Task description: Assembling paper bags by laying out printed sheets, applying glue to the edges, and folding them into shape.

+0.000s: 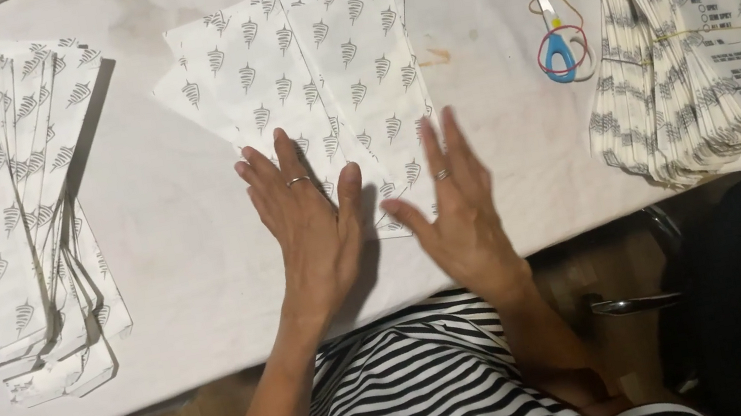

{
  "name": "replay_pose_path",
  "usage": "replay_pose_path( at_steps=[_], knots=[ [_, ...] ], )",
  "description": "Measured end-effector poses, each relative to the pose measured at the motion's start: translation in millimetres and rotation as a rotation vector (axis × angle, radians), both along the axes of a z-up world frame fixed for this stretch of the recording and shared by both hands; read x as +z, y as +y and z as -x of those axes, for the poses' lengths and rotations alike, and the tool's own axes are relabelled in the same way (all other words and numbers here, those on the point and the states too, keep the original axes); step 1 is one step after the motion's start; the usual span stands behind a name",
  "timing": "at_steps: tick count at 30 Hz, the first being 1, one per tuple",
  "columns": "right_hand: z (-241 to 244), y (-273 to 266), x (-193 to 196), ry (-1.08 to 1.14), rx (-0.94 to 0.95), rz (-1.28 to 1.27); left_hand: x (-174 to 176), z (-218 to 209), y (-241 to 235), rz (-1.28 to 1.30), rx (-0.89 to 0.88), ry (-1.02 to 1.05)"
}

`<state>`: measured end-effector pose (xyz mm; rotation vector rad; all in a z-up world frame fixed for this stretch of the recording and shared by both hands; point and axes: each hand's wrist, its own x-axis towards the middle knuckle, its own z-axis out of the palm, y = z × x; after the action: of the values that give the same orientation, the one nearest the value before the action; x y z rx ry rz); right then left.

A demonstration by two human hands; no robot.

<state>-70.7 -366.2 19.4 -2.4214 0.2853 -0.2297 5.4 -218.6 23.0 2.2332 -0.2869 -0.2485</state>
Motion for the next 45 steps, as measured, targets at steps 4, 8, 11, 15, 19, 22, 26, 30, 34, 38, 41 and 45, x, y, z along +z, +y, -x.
replay_pose_path(
  at_steps=[4, 8, 11, 15, 19, 22, 26, 30, 34, 38, 41, 45],
  knots=[
    [-8, -19, -12, 0.035, -0.124, 0.052, 27, -1, 0, 0.094, 0.066, 0.047],
    [-19, -4, -15, -0.065, 0.01, 0.029, 30, -2, -13, 0.198, -0.002, 0.025],
    [-23, -4, -8, -0.126, 0.083, -0.04, 28, -2, -15, 0.29, -0.034, 0.009],
    [-18, -24, -16, -0.176, 0.0, -0.136, 15, -15, -1, 0.278, 0.089, -0.051],
    [-17, -22, -7, -0.17, -0.044, -0.142, 20, -19, 0, 0.301, 0.112, -0.019],
    [-9, -18, -2, -0.145, 0.055, -0.077, 22, -24, 2, 0.308, 0.081, 0.042],
    [-9, -24, -2, -0.117, -0.007, -0.121, 18, -29, 8, 0.285, 0.099, 0.018],
    [-19, -17, 7, -0.139, -0.037, -0.191, 14, -35, 11, 0.087, 0.162, -0.111],
    [-45, -14, 4, -0.119, 0.02, -0.261, 13, -44, 7, 0.131, 0.088, -0.076],
    [-53, -17, 13, -0.117, 0.07, -0.376, 15, -46, 10, 0.313, 0.033, -0.01],
    [-47, -15, 12, -0.116, 0.023, -0.281, 30, -39, 15, 0.321, 0.044, 0.033],
    [-52, -9, 7, -0.073, 0.09, -0.312, 32, -36, 18, 0.364, -0.013, 0.181]
  ],
)
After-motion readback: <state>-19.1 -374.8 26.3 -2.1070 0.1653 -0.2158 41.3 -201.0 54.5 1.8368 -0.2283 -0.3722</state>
